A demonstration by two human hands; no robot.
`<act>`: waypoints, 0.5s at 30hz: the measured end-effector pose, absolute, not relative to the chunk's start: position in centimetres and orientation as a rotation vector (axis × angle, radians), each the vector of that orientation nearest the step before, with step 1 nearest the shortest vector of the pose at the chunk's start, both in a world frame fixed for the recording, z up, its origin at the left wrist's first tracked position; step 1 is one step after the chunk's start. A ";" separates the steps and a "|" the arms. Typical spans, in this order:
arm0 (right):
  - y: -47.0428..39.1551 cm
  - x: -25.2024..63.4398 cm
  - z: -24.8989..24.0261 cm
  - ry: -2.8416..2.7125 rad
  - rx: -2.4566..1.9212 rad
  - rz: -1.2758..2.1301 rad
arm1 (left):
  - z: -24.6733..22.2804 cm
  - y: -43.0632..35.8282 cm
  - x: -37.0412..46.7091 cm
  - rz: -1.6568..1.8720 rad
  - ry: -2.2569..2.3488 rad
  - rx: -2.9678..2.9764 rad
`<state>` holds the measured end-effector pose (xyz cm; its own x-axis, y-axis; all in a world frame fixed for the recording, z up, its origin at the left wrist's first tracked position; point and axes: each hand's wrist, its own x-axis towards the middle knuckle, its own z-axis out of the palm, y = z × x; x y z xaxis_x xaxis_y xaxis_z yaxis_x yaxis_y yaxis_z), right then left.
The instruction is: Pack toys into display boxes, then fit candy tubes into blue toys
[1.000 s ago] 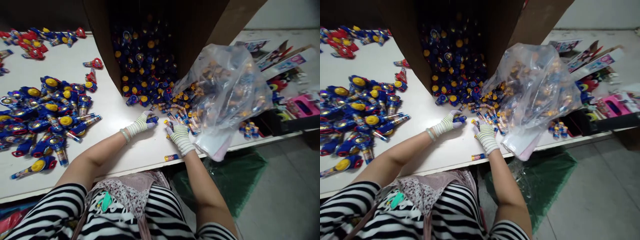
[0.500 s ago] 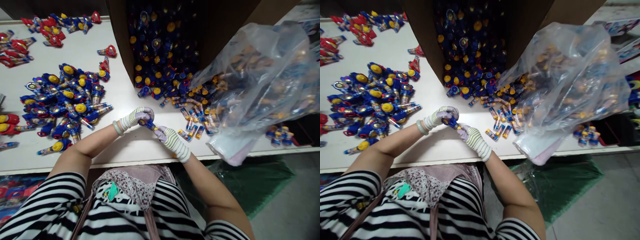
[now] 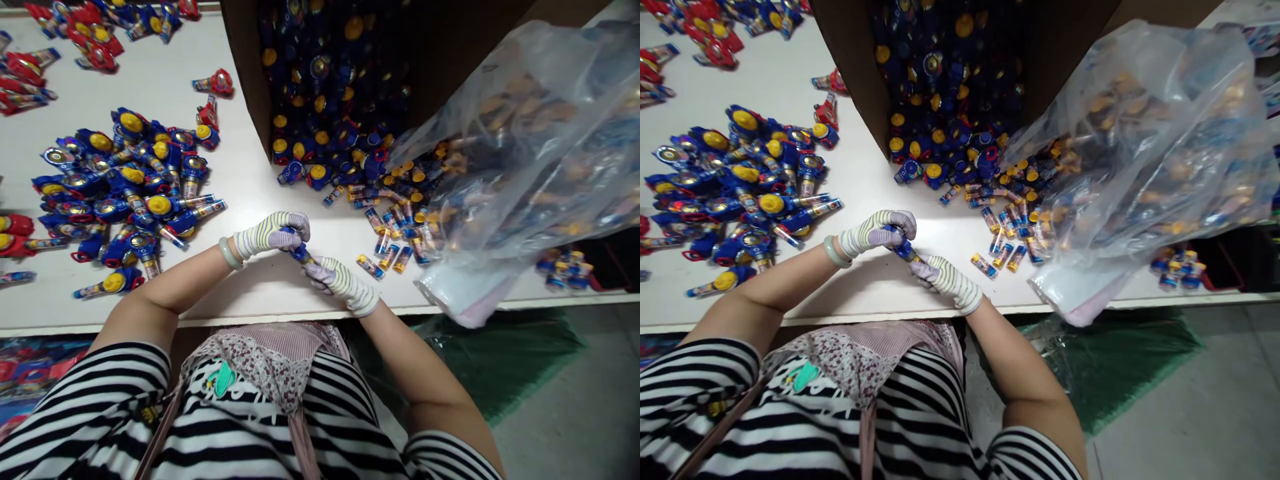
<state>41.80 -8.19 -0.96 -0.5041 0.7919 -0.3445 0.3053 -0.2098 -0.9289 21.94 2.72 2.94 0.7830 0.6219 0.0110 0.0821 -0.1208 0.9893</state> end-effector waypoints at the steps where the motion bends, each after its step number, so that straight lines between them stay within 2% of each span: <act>1: -8.3 41.6 -1.1 -1.679 -1.326 1.730 | 2.6 2.9 21.7 0.473 0.568 1.660; 4: -8.1 41.1 -1.1 -1.804 -1.619 1.289 | 1.5 3.6 21.2 0.450 0.670 1.671; 6: -7.7 40.5 -1.1 -1.871 -1.689 1.136 | 1.0 3.8 21.1 0.520 0.716 1.640; 11: -6.9 37.8 -1.5 -1.809 -1.332 1.468 | 2.1 3.2 19.9 0.511 0.789 1.576; 13: -6.0 37.8 -1.7 -1.869 -1.297 1.429 | 3.2 3.5 17.5 0.431 0.890 1.623; 15: -4.7 39.7 -1.6 -1.963 -1.373 1.213 | 4.7 4.5 13.4 0.516 1.163 1.696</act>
